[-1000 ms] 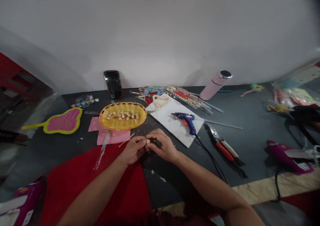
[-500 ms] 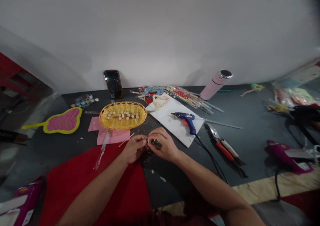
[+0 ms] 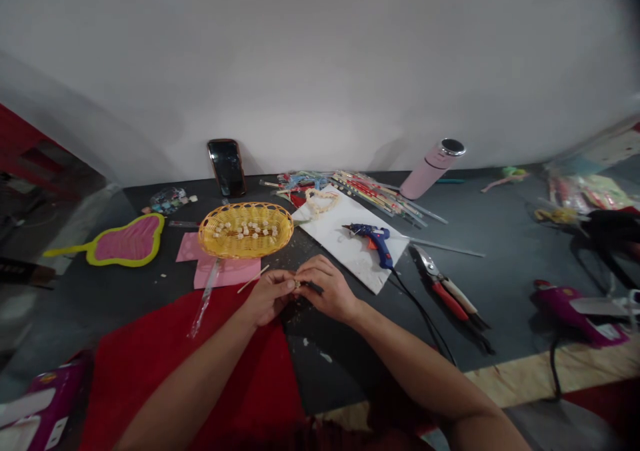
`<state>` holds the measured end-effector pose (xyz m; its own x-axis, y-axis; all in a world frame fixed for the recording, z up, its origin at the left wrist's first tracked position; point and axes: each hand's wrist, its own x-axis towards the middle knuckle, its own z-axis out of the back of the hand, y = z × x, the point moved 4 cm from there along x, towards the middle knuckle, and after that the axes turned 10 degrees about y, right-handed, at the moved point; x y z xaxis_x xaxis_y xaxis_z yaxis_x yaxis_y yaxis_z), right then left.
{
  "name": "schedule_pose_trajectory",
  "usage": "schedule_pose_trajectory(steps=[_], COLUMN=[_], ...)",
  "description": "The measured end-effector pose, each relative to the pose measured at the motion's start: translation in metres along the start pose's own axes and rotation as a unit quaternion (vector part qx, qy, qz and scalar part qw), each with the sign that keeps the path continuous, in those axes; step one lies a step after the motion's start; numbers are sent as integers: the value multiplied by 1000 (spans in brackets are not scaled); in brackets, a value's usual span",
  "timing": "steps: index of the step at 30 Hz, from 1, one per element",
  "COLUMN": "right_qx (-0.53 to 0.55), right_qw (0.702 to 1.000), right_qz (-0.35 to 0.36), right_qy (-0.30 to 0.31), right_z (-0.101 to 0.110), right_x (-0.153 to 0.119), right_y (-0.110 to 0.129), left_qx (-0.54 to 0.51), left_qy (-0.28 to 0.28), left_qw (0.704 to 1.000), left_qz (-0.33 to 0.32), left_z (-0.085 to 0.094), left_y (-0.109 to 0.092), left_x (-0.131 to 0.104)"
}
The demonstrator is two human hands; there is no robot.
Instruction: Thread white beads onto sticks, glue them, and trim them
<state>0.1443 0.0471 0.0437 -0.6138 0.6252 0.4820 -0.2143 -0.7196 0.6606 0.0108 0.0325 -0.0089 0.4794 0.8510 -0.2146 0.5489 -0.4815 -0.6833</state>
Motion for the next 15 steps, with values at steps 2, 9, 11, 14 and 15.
schedule_pose_trajectory(steps=[2, 9, 11, 14, 15], right_qx=[3, 5, 7, 8, 9], right_qw=[1000, 1000, 1000, 1000, 1000], right_qz=[4, 12, 13, 11, 10], right_qy=[-2, -5, -3, 2, 5], right_z=[1, 1, 0, -1, -1], right_x=[1, 2, 2, 1, 0], right_y=[2, 4, 3, 2, 2], left_qx=[2, 5, 4, 1, -1], left_qy=[1, 16, 16, 11, 9], left_qw=[1000, 1000, 1000, 1000, 1000], left_qz=[0, -4, -1, 3, 3], left_z=[0, -1, 0, 0, 1], left_y=[0, -1, 0, 1, 1], left_x=[0, 0, 0, 0, 0])
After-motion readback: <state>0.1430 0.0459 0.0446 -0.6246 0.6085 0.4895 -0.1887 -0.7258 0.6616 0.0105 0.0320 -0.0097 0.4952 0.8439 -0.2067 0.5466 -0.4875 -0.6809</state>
